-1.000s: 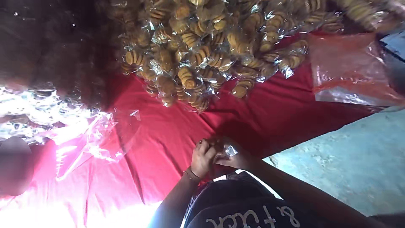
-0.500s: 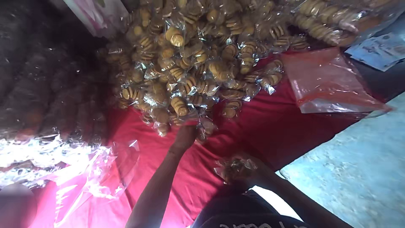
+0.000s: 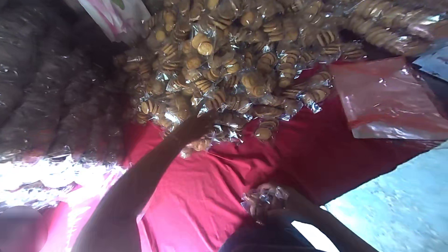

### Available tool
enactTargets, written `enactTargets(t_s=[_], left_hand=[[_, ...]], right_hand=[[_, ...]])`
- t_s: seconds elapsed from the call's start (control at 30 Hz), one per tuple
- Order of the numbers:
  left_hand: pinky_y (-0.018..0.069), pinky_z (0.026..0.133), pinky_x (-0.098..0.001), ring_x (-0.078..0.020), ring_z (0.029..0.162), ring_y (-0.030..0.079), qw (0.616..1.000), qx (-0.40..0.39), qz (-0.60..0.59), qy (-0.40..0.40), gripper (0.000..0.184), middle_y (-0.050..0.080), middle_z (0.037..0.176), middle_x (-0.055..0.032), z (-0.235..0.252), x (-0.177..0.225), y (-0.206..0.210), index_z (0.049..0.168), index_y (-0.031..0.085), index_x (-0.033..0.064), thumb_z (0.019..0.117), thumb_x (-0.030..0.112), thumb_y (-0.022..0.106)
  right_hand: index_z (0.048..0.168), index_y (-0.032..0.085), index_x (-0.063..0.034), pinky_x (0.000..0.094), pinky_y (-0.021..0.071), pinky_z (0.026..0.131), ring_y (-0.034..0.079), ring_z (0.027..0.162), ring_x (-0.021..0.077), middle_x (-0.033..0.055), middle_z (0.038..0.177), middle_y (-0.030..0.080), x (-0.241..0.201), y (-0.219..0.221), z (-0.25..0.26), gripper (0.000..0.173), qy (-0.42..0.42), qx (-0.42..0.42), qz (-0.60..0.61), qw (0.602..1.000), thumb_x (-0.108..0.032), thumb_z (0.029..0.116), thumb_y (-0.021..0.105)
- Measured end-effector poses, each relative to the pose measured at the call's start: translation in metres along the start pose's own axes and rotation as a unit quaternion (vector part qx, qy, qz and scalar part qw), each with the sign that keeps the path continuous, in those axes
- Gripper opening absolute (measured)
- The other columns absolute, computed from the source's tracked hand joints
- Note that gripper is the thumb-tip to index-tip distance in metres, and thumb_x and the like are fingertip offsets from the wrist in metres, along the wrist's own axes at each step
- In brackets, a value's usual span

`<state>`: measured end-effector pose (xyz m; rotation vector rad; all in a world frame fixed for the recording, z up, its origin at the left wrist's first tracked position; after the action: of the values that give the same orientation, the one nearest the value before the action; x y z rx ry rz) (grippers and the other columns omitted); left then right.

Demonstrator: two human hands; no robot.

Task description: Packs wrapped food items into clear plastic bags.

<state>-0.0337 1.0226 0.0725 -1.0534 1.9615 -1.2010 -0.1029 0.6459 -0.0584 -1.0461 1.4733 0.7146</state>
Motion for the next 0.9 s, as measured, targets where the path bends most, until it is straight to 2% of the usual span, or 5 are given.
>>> enactTargets(t_s=[0.2,0.37,0.57,0.67,0.9], left_hand=[[0.0108,0.124,-0.0612,-0.034,0.124,0.059,0.992,-0.069,0.051,0.089,0.019,0.069,0.123,-0.012,0.02,0.005,-0.012,0.113,0.073,0.0055,0.0996,0.011,0.062],[0.0553,0.097,-0.0436,-0.0289,0.107,0.07,0.96,0.247,-0.11,0.075,0.022,0.073,0.114,-0.0141,-0.068,0.09,0.041,0.114,0.071,0.0024,0.1026,0.01,0.055],[0.0521,0.102,-0.0358,-0.0261,0.113,0.067,0.905,0.367,-0.193,0.097,0.019,0.07,0.118,-0.0145,-0.095,0.228,0.117,0.116,0.067,0.0059,0.1043,0.013,0.053],[0.0462,0.111,-0.0458,-0.033,0.13,0.058,0.917,0.327,-0.227,0.038,0.048,0.063,0.135,-0.0174,-0.102,0.237,0.131,0.134,0.06,0.0111,0.1008,0.045,0.057],[0.0524,0.093,-0.0513,-0.0373,0.113,0.065,0.894,0.378,-0.214,-0.111,0.034,0.068,0.122,-0.0186,-0.097,0.206,0.115,0.12,0.073,0.0175,0.0896,0.034,0.072]], right_hand=[[0.127,0.063,-0.0075,0.0265,0.0581,0.089,0.069,0.096,0.0043,0.0005,0.107,0.073,0.001,0.013,-0.001,0.058,-0.026,0.06,0.053,0.996,-0.027,0.0778,0.086],[0.126,0.061,0.0026,0.0232,0.0582,0.088,0.068,0.097,0.0012,-0.0002,0.109,0.072,-0.007,0.004,-0.005,0.056,-0.045,0.306,0.062,0.949,-0.023,0.0802,0.08],[0.135,0.052,0.0059,0.0307,0.0601,0.09,0.069,0.105,0.0104,0.0127,0.121,0.068,-0.021,0.007,0.049,0.06,-0.151,0.308,-0.036,0.939,-0.022,0.0869,0.076],[0.137,0.055,0.0032,0.0413,0.0526,0.103,0.063,0.12,0.0226,0.0185,0.131,0.063,-0.014,0.026,0.072,0.063,-0.169,0.247,-0.147,0.943,-0.03,0.088,0.078],[0.133,0.063,0.0001,0.0452,0.043,0.112,0.055,0.132,0.0277,0.0182,0.139,0.06,-0.011,0.049,0.095,0.044,-0.174,0.12,-0.156,0.965,-0.025,0.0964,0.062]])
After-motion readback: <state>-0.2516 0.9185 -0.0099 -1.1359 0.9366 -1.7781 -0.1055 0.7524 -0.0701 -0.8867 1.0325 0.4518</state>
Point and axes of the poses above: each hand's wrist, its own z-axis towards the middle knuckle, its own y-axis out of the palm, x = y × z, the point moved 1 cm from there along z, towards the middle knuckle
